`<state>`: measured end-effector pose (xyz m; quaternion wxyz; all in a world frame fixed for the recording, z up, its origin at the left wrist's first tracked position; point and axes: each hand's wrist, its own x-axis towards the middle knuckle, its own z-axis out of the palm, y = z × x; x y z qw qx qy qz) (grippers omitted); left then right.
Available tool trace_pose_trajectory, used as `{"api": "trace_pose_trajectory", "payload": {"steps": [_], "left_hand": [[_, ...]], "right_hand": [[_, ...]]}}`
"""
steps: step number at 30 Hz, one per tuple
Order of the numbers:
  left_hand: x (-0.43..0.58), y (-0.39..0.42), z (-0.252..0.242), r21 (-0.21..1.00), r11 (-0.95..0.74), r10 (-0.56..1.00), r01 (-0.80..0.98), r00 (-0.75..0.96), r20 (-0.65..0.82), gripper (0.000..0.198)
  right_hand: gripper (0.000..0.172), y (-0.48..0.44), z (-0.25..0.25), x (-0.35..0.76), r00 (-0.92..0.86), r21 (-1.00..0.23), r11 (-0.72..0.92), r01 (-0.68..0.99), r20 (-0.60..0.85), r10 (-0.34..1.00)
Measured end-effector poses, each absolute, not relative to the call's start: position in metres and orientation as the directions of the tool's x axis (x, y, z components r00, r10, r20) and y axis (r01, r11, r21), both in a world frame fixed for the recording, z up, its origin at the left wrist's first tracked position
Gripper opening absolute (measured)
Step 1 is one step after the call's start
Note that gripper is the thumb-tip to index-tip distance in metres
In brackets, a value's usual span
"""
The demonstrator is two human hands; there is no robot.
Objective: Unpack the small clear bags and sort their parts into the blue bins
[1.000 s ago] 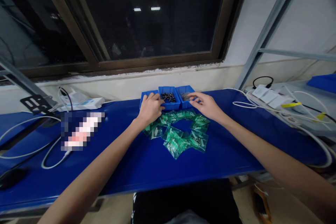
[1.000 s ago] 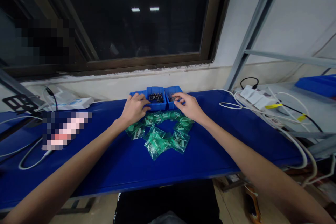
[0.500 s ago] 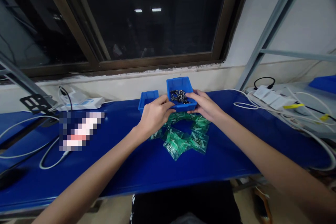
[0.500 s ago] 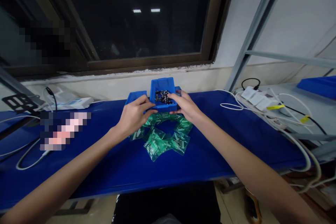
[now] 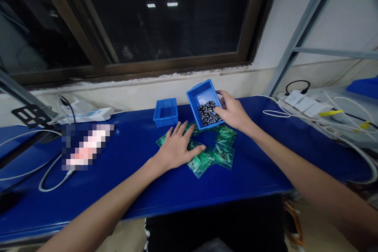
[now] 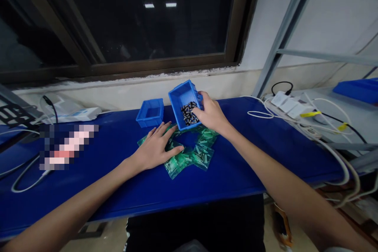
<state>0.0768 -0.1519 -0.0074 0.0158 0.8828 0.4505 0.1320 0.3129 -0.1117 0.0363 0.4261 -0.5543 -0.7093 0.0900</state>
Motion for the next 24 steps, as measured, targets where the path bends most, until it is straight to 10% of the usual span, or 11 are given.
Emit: {"api": "trace_pose_trajectory", "payload": {"steps": [24], "left_hand": [[0.079,-0.153,-0.013,0.162,-0.64,0.759,0.751,0.585,0.284,0.064]], "right_hand": [[0.068,-0.14,0.034,0.299,-0.495,0.004,0.615,0.789,0.596,0.632]]}}
